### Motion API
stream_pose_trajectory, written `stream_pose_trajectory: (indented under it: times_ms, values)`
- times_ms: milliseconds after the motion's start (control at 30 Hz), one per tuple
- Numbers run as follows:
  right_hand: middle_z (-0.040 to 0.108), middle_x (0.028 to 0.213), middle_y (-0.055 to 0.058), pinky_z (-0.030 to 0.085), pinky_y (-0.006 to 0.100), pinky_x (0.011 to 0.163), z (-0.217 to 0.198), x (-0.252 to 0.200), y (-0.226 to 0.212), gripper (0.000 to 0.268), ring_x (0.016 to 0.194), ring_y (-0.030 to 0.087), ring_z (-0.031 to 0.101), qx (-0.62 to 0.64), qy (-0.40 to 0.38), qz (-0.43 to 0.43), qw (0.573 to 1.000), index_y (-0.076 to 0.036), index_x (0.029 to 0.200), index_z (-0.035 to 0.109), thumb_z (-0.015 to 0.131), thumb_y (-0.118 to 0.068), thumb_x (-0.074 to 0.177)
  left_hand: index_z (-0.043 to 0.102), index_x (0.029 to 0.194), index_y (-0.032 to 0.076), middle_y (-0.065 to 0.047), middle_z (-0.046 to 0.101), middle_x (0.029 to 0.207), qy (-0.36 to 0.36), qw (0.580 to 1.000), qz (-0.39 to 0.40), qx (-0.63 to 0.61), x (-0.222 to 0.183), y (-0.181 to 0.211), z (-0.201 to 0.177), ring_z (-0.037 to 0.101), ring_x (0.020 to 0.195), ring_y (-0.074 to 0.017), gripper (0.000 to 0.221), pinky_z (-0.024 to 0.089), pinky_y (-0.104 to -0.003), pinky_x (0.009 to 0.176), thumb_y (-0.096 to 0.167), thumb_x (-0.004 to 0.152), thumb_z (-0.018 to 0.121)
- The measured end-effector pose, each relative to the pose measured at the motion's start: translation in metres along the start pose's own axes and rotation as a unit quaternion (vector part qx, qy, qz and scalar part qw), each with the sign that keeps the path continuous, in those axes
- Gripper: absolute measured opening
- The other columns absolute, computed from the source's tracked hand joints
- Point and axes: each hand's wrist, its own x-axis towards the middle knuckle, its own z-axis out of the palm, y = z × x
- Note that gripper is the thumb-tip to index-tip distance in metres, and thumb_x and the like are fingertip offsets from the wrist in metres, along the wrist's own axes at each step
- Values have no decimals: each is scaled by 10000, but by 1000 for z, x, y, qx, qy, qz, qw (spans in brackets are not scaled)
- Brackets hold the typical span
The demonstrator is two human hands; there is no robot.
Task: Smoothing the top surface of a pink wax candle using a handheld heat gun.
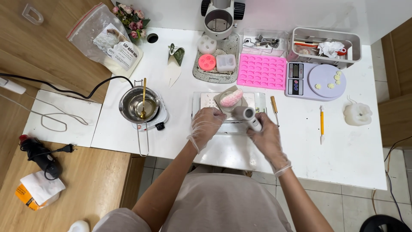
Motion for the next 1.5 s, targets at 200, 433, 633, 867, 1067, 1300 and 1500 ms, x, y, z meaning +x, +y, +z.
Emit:
stream_pose_trajectory:
  times_ms: [200,433,633,867,1067,1300,1500]
  values:
    - [754,1005,102,520,527,896,23,-19,-12,370,1072,393,691,-58,9,16,998,-200,1082,645,713,-159,720,796,1038,239,-80,774,1030,-2,1000,17,19,27,-24,19,695,1098,-354,271,549,-423,945,374,888,615]
    - [742,1004,107,527,543,895,31,-20,-14,390,1044,410,695,-145,31,-10,989,-214,1089,603,756,-138,738,798,1025,221,-120,772,1018,-11,998,51,21,23,-25,12,694,1085,-390,271,559,-461,932,326,907,577]
    - [721,989,119,525,562,895,33,-22,-12,395,1033,421,691,-175,43,-24,983,-212,1100,601,776,-142,753,803,1011,222,-113,778,991,-9,998,66,21,24,-28,12,707,1056,-390,257,564,-453,916,278,910,574]
    - [726,1060,129,522,554,937,24,-12,4,447,1087,409,681,-156,56,-7,986,-232,1154,593,780,-142,758,796,1005,188,-146,770,999,-17,997,72,-4,12,-20,2,700,1060,-407,264,562,-480,898,352,897,620]
    - [728,1069,208,512,557,926,10,9,5,416,1078,458,675,-40,96,0,995,-119,1144,627,766,-50,758,797,1021,187,-128,774,1013,-18,999,52,1,7,-13,-4,700,1078,-385,283,557,-463,911,371,883,633]
    - [706,1054,229,509,518,902,-3,3,-10,427,1080,413,667,71,63,21,995,-34,1138,655,753,4,724,613,1162,83,-151,650,1147,59,993,88,-52,1,-15,-3,623,1170,-344,500,505,-475,963,376,807,808]
    - [694,1108,258,494,533,939,-11,1,-12,466,1134,435,646,90,47,23,995,2,1189,640,735,8,733,181,1583,-22,-269,432,1514,58,985,159,9,1,10,-12,288,1471,-426,1174,200,-603,1201,292,718,910]
